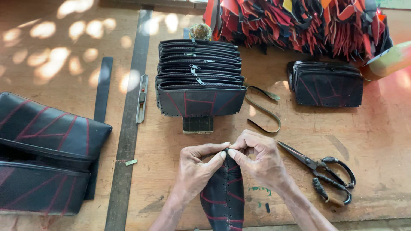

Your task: The person handles black leather wallets with red stitching, opening and closing zippers, and attaching a strap to one wallet. The person works at a wooden table with stacks of wallets and leather scraps nearby.

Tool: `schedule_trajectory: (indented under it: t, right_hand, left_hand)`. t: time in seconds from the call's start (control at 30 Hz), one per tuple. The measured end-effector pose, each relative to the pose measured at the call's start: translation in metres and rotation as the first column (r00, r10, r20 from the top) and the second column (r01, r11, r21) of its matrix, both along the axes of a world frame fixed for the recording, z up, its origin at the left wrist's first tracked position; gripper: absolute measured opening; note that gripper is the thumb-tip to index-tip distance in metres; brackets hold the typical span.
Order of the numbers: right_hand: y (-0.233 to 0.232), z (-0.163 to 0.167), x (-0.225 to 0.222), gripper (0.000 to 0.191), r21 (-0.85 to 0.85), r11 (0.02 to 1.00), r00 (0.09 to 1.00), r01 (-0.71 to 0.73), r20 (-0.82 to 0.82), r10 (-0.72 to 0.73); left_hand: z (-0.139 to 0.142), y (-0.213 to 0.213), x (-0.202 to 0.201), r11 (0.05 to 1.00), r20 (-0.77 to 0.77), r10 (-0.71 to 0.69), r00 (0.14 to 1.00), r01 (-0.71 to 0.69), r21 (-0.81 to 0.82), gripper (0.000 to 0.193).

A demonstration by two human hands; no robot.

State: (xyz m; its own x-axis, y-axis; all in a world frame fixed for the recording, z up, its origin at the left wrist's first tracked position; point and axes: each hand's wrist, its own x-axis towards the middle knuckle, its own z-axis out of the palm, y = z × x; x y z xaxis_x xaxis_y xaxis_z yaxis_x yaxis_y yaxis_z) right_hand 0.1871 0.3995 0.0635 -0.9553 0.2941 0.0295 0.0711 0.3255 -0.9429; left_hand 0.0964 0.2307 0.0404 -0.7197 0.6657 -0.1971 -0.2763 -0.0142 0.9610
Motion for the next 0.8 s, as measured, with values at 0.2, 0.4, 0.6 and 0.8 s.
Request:
schedule_trajectory:
  t: [0.2,0.4,0.6,0.8]
  right_hand:
    - [-0.002,0.006,-0.004,0.012,0.043,0.997,0.986,0.062,0.154,-0.068]
    - [-0.001,-0.002,0.002,0.014,-0.285,0.959,0.996,0.000,0.088,0.026]
    - [0.005,-0.013,0.004,0.015,-0.396,0.918,0.987,0.021,0.154,0.044]
    - [0.004,-0.021,0.004,0.017,-0.282,0.954,0.977,0.104,0.211,-0.045]
  left_hand:
    - [0.001,-0.006,-0.002,0.998,-0.043,0.012,0.999,-0.014,-0.055,0.029]
    - [-0.013,-0.007,-0.004,1.000,0.057,-0.012,0.998,0.012,-0.007,0.028]
    - [-0.019,-0.009,-0.012,0.985,0.206,-0.123,0.971,0.095,0.142,0.025]
    - [-0.005,-0.005,-0.005,0.997,0.092,-0.045,0.995,0.050,-0.056,0.031]
